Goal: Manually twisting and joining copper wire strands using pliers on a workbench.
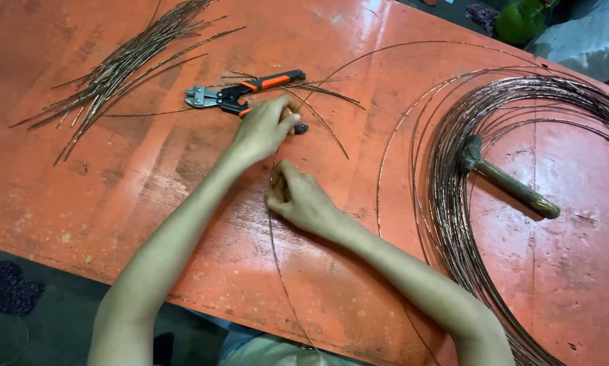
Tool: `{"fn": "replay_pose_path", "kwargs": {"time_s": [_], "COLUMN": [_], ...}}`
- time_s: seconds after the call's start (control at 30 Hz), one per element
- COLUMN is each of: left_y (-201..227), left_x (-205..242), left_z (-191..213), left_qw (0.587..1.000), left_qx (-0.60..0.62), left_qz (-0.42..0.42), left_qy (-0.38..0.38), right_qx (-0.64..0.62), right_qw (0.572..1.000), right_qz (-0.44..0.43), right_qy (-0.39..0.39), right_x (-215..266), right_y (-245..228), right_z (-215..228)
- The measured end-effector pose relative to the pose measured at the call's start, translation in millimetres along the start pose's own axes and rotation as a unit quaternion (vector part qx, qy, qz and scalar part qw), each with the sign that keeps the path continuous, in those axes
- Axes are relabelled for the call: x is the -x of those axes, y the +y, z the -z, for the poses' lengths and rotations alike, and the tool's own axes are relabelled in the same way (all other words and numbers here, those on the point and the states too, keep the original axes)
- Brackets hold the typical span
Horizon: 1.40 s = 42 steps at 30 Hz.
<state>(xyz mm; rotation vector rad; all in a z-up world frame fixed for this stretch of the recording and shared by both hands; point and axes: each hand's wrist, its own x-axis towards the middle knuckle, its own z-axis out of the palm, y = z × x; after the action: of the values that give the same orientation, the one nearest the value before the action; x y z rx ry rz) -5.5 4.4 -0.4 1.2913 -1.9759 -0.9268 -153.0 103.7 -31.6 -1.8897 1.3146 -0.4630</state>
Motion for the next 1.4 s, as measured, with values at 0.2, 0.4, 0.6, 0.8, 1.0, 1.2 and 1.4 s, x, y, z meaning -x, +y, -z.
{"fn": "replay_pose_path", "kwargs": {"time_s": [0.2,0.4,0.6,0.8,1.0,1.2,1.4], "left_y": [-10.7,-4.3,-23.2,-13.6,31.0,58.7,72.5], "left_x": [0.7,8.9,5.0,-11.9,-38.1,-76.4,-134.5], "left_z": [-16.7,-39.7,-51.7,-66.9,-102.8,-168.8,-186.4], "left_qw": [0.987,0.961,0.95,0.91,0.894,0.91,0.876], "left_qx": [-0.159,-0.27,-0.286,-0.392,-0.389,-0.341,-0.363], "left_qz": [-0.016,-0.046,-0.1,-0.095,-0.177,-0.222,-0.26], "left_qy": [0.007,0.045,0.069,0.099,0.135,0.084,0.183], "right_qx": [-0.034,0.099,0.047,0.286,0.43,0.44,0.454], "right_qw": [0.999,0.984,0.968,0.931,0.857,0.865,0.841], "right_qz": [0.006,0.069,0.13,0.067,0.065,0.094,0.126], "right_qy": [0.029,0.13,0.211,0.219,0.275,0.221,0.265], "right_x": [0.4,-7.8,-18.9,10.5,44.9,61.5,69.0], "right_y": [1.6,26.4,46.9,86.0,121.5,152.7,161.5], "right_z": [22.1,30.7,33.5,79.0,131.8,161.7,171.0]}}
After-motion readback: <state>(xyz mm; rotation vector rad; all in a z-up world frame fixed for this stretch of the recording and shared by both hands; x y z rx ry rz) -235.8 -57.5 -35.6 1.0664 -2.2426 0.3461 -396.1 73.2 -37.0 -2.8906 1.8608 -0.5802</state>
